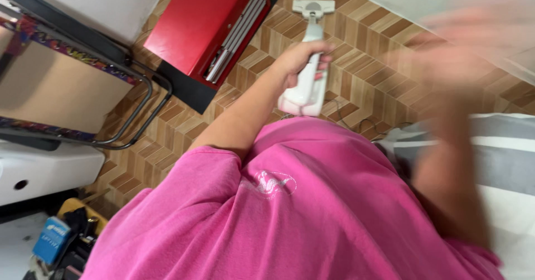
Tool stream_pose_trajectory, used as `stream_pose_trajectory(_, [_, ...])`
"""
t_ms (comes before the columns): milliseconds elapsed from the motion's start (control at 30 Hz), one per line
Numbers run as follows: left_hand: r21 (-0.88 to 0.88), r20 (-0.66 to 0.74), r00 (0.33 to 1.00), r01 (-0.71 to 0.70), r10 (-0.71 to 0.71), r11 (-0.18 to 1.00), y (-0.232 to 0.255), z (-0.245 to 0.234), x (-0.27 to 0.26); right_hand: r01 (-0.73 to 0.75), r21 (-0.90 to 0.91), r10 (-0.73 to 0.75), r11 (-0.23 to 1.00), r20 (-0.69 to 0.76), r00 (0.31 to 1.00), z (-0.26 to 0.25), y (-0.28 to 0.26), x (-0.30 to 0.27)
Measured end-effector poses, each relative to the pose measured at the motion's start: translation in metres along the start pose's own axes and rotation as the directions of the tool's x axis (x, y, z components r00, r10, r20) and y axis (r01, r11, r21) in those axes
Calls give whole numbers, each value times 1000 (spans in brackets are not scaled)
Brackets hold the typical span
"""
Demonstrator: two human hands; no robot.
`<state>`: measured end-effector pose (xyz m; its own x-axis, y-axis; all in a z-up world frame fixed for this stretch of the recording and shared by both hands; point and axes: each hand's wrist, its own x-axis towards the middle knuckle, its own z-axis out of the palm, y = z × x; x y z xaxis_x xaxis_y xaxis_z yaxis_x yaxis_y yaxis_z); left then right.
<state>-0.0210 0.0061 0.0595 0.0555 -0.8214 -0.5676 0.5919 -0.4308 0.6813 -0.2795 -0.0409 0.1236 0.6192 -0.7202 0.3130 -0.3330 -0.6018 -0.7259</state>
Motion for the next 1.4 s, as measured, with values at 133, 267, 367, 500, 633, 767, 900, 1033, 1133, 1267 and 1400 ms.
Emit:
stream_pose_trajectory(133, [-281, 236, 971, 29, 40, 959, 17, 23, -12, -190, 312, 72, 931, 354, 933, 76, -22, 34])
stream_pose_trajectory(267, [-363, 336, 924, -52, 183, 930, 18, 22, 12, 1, 514, -91, 858, 149, 985, 107, -10, 56])
stream_pose_trajectory(367, [-202, 279, 951, -76, 132, 976, 16, 14, 47, -167, 621, 135, 766, 99, 986, 128, 15, 73])
stream_pose_trajectory(500, [309, 168, 986, -44, -9, 950, -8, 4, 79, -453, 738, 508, 500, 174, 844, 145, 62, 64])
stream_pose_trajectory(633, [188, 284, 958, -12, -43, 982, -54, -1, 67, -609, 605, 587, 513, 271, 763, 138, 65, 25])
stream_pose_trajectory(767, [-104, 454, 888, -28, 72, 994, -95, 12, 39, -561, 525, 500, 640, 270, 823, 116, 40, -5])
stream_pose_trajectory(900, [-240, 333, 936, -35, 116, 970, -124, 27, 52, -531, 434, 442, 728, 295, 847, 113, 49, 2])
stream_pose_trajectory(1033, [-248, 167, 975, -104, 148, 963, -138, 6, 89, -620, 373, 491, 690, 388, 780, 137, 69, 17])
stream_pose_trajectory(1133, [-238, 62, 983, -154, 174, 959, -146, -8, 84, -588, 466, 425, 661, 414, 805, 155, 66, 15])
stream_pose_trajectory(1267, [-378, 52, 984, -136, 168, 916, -158, -19, 48, -583, 333, 415, 741, 455, 788, 164, 55, -1])
stream_pose_trajectory(1400, [-375, 50, 986, -128, 157, 918, -175, -24, 23, -417, 282, 276, 864, 429, 860, 172, 54, -30])
